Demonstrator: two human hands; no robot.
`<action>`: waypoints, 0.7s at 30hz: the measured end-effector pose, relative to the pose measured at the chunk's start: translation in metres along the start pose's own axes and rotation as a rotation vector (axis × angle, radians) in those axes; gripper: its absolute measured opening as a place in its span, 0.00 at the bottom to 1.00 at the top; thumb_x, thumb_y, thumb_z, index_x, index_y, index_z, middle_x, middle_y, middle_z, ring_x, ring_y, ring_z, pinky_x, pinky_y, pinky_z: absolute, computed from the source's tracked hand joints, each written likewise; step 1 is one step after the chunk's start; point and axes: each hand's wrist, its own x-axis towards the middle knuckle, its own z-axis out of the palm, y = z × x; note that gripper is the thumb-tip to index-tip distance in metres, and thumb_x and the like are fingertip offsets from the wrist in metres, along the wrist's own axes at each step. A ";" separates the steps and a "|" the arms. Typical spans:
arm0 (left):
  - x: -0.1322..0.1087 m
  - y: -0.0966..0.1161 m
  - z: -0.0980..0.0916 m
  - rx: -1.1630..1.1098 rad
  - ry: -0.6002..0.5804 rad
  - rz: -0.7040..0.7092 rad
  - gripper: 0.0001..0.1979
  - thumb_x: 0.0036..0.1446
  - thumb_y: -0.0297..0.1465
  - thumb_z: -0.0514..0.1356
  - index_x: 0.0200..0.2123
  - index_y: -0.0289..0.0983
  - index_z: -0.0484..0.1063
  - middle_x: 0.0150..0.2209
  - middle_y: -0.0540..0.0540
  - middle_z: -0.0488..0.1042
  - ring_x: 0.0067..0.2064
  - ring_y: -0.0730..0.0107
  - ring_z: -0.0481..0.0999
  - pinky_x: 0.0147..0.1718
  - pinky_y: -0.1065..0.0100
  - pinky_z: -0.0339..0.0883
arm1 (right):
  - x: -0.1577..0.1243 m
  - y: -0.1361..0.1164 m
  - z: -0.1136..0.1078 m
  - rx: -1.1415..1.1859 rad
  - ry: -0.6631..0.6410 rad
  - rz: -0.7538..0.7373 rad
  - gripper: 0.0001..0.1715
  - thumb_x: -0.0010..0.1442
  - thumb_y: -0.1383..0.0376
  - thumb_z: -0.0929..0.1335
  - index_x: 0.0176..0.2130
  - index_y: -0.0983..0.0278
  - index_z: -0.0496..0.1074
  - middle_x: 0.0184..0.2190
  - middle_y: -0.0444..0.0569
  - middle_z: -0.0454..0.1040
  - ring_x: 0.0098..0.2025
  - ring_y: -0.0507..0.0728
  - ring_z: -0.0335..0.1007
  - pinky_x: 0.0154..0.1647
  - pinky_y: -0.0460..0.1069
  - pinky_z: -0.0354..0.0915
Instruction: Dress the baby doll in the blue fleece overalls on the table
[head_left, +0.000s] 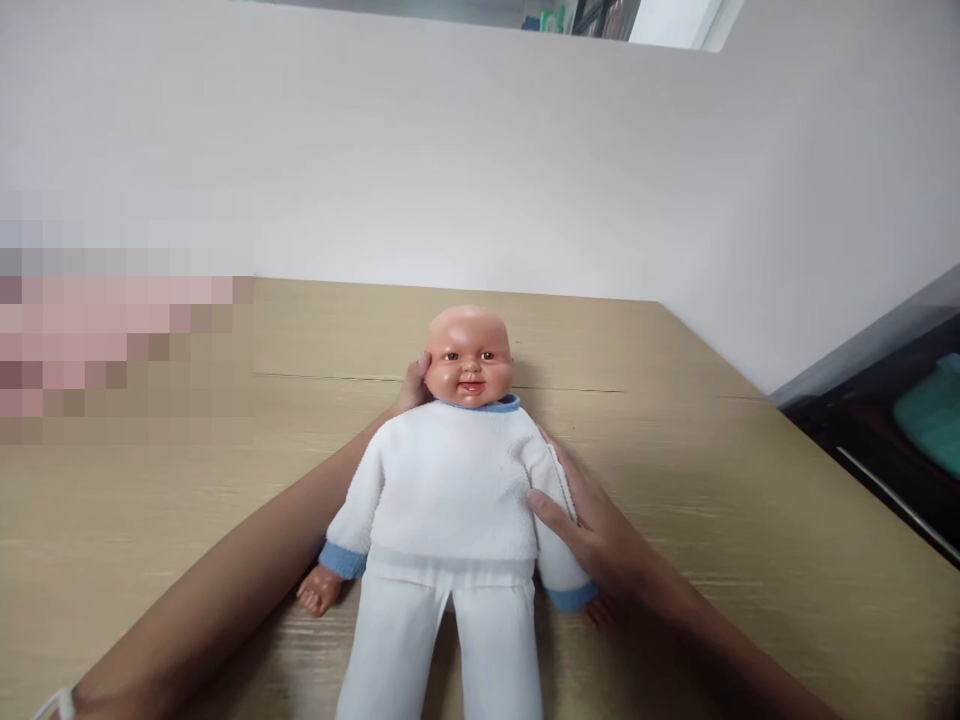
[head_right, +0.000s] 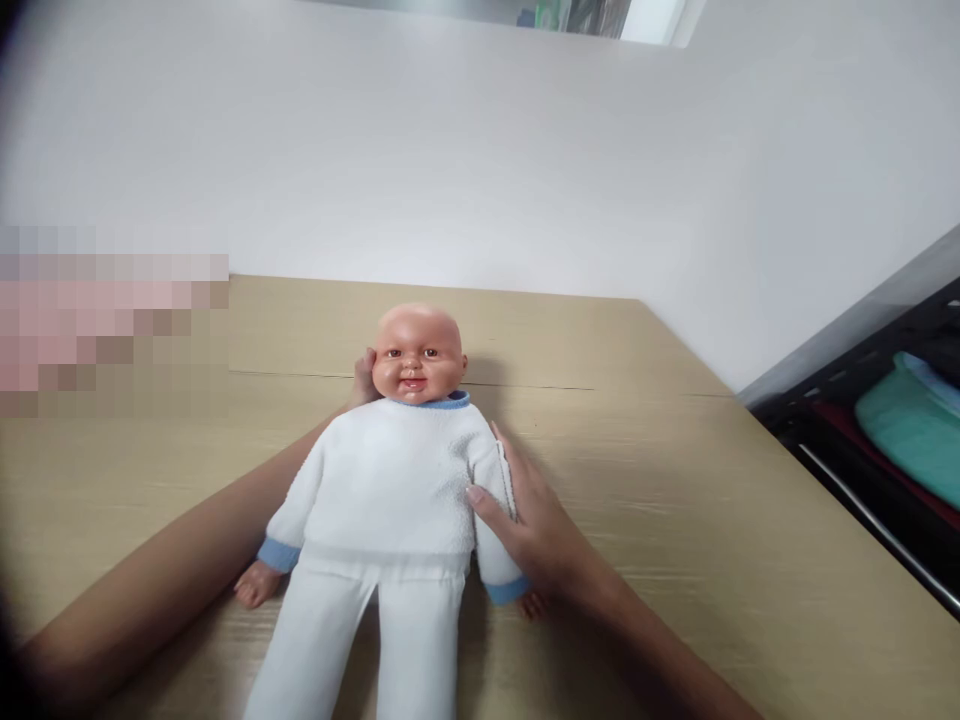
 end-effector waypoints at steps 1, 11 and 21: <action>0.002 -0.001 0.001 0.017 0.014 0.031 0.27 0.57 0.58 0.70 0.44 0.42 0.85 0.49 0.43 0.91 0.73 0.36 0.75 0.73 0.46 0.71 | 0.000 0.001 -0.001 0.002 0.005 0.007 0.48 0.77 0.41 0.67 0.82 0.58 0.52 0.84 0.59 0.54 0.85 0.70 0.49 0.85 0.73 0.45; 0.030 0.009 -0.016 -0.045 0.006 0.020 0.32 0.65 0.58 0.64 0.57 0.39 0.84 0.52 0.42 0.90 0.72 0.40 0.76 0.76 0.49 0.67 | 0.007 -0.001 -0.010 0.021 0.040 0.065 0.41 0.77 0.43 0.67 0.79 0.54 0.59 0.79 0.56 0.65 0.79 0.73 0.62 0.81 0.69 0.57; 0.017 0.025 -0.007 0.047 -0.146 -0.141 0.34 0.68 0.55 0.65 0.62 0.34 0.82 0.60 0.37 0.86 0.73 0.36 0.75 0.77 0.45 0.65 | 0.006 0.007 -0.005 -0.107 0.083 0.116 0.28 0.76 0.43 0.68 0.62 0.58 0.72 0.54 0.54 0.83 0.52 0.69 0.80 0.56 0.61 0.75</action>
